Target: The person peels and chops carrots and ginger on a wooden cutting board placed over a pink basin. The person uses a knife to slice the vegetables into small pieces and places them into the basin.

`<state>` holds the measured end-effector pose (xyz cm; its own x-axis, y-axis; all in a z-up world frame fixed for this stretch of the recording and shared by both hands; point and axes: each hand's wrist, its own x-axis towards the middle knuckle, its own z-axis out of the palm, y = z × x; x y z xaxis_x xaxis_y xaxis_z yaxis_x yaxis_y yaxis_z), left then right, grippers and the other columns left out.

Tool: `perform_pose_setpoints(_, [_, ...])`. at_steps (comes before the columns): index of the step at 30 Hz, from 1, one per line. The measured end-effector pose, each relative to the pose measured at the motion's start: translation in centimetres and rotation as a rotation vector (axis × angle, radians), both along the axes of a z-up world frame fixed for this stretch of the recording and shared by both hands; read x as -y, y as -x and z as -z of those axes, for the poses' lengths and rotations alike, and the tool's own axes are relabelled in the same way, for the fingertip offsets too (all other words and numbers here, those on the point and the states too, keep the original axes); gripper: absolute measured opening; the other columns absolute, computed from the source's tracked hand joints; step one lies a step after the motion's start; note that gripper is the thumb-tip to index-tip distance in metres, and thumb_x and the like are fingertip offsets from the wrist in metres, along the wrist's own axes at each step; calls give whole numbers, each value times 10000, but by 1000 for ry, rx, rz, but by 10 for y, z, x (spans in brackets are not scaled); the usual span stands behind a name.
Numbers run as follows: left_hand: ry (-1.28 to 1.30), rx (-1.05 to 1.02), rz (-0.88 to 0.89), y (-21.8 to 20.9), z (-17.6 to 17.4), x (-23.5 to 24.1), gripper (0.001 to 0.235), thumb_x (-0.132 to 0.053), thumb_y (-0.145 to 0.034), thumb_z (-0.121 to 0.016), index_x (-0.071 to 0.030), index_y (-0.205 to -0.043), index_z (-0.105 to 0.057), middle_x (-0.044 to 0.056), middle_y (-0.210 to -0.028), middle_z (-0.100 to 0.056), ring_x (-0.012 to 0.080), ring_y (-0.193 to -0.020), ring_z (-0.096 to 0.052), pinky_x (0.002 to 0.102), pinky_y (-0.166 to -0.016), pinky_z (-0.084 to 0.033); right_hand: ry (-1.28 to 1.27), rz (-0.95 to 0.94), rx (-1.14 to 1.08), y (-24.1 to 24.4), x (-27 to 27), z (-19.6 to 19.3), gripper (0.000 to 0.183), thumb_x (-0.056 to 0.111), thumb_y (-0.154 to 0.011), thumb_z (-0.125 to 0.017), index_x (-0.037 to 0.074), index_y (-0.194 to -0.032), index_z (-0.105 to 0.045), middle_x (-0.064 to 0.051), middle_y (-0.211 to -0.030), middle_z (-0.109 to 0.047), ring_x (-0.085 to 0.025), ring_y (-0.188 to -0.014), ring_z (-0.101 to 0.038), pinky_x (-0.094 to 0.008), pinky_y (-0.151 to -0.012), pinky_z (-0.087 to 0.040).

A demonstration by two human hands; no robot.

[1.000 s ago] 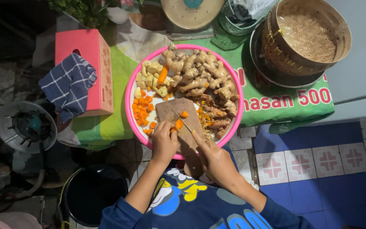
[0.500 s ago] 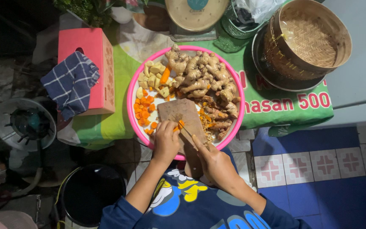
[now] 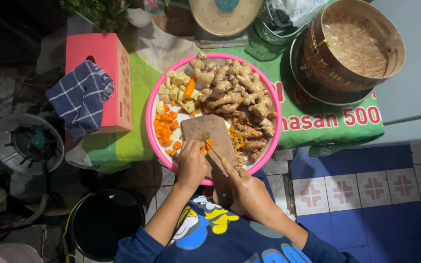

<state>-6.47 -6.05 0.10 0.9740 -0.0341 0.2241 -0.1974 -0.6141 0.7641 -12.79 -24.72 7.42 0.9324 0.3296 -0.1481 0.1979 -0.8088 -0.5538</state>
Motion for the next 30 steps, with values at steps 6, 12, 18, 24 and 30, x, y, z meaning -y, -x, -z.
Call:
perform_pose_setpoints(6, [20, -41, 6, -4, -1, -2, 185, 78, -752, -629, 26, -930, -619, 212, -968, -633, 433, -981, -593, 486, -859, -490, -8, 5, 9, -8, -6, 12, 737, 14, -833, -636, 162, -1526, -433, -226, -862, -646, -429, -667, -683, -489, -588, -559])
perform_pose_setpoints(12, [44, -61, -7, -5, 3, -3, 169, 77, -754, -626, 31, -915, -603, 216, -954, -626, 436, -971, -596, 489, -843, -489, -106, -6, 14, -18, -8, 32, 737, -11, -831, -593, 147, -1536, -447, -236, -793, -646, -423, -640, -677, -483, -578, -551])
perform_pose_setpoints(18, [39, 15, -10, 0, 3, 4, 150, 75, -799, -623, 23, -939, -609, 202, -965, -629, 432, -980, -590, 495, -858, -483, -175, -26, 140, -29, -20, 38, 701, 31, -844, -630, 91, -1521, -458, -299, -810, -626, -454, -625, -659, -492, -561, -540])
perform_pose_setpoints(24, [34, 48, -37, 4, 3, 7, 175, 53, -776, -648, 22, -946, -620, 201, -980, -620, 421, -999, -569, 487, -887, -472, -118, -27, 81, -30, -19, 34, 652, 65, -883, -638, 97, -1510, -462, -278, -745, -614, -455, -590, -639, -512, -539, -519])
perform_pose_setpoints(30, [4, 82, -58, 8, 2, 6, 210, 22, -789, -685, 30, -994, -639, 200, -992, -620, 421, -978, -564, 482, -875, -469, -100, -36, 75, -23, -17, 30, 654, 50, -878, -610, 105, -1510, -450, -295, -811, -644, -448, -646, -678, -497, -564, -541])
